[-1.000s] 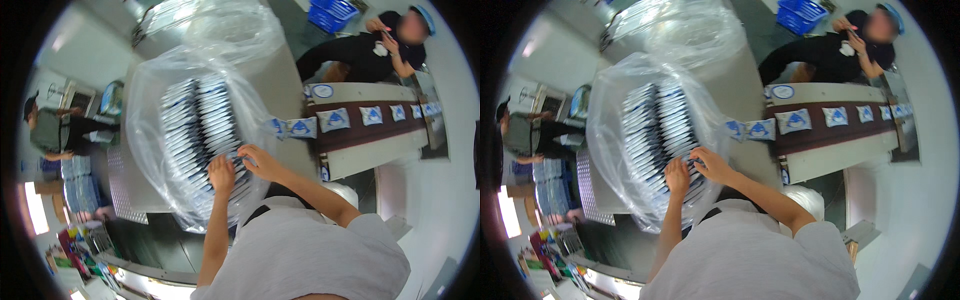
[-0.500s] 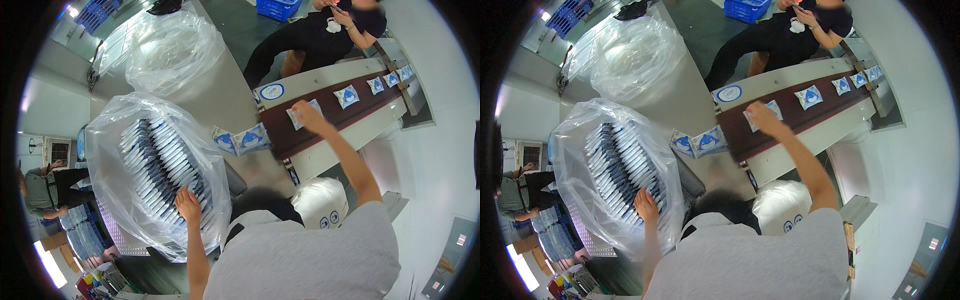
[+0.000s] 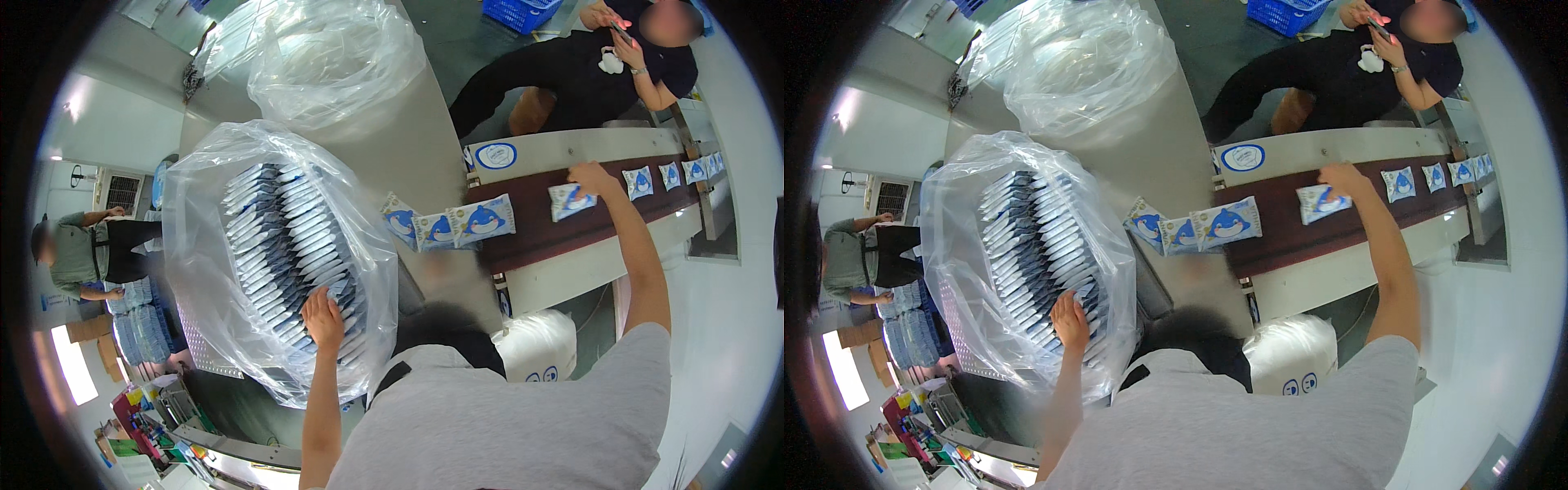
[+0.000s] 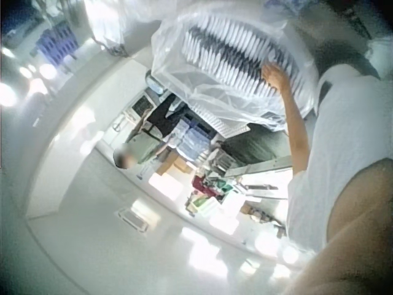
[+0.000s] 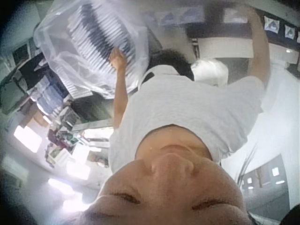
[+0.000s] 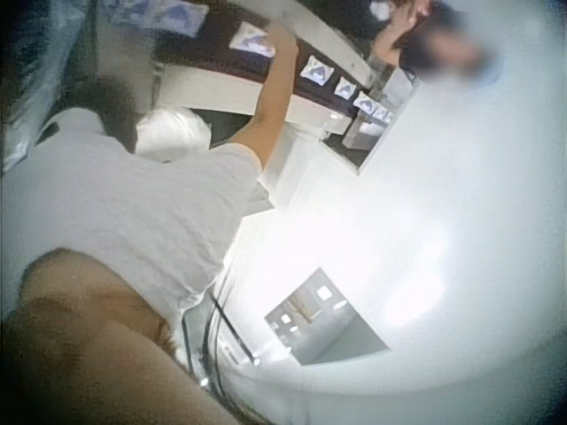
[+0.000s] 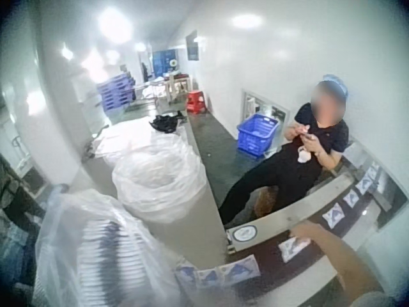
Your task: The person picks up individual packets from a conveyor belt and stacks them inside a large plastic bag on a metal table.
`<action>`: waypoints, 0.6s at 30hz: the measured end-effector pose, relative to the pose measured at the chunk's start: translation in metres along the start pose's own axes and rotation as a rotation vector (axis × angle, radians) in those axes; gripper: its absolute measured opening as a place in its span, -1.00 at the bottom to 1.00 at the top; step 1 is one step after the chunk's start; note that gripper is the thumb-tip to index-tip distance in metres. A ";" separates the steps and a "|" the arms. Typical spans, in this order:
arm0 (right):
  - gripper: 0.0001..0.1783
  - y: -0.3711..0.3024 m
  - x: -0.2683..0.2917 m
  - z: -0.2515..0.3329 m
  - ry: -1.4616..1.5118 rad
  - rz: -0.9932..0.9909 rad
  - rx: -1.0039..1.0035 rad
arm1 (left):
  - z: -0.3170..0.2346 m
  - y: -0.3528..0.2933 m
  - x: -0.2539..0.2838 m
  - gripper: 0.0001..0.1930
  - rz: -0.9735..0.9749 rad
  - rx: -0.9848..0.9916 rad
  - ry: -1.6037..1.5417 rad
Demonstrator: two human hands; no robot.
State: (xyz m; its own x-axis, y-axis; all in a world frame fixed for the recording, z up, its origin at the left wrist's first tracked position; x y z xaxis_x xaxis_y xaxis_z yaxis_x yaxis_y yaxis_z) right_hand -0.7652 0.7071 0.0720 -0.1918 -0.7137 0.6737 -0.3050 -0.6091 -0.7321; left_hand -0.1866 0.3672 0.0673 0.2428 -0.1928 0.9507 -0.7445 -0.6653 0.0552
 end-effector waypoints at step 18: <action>0.07 0.003 0.008 0.368 0.187 -0.625 0.032 | -0.001 0.000 0.005 -0.70 -0.024 0.005 -0.047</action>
State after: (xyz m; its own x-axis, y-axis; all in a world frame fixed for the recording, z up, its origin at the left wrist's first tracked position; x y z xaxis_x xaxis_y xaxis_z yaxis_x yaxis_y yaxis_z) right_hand -0.4243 0.5723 0.0374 -0.1471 -0.1513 0.9775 -0.3842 -0.9019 -0.1974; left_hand -0.1867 0.3670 0.0720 0.2900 -0.2106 0.9336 -0.7352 -0.6735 0.0765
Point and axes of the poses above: each hand's wrist, its own y-axis towards the middle knuckle, its own x-axis out of the back of the hand, z = x × y, the point moved 3 cm from there along y, towards the middle knuckle, and after that the axes turned 4 degrees about z, right-handed, at the moved point
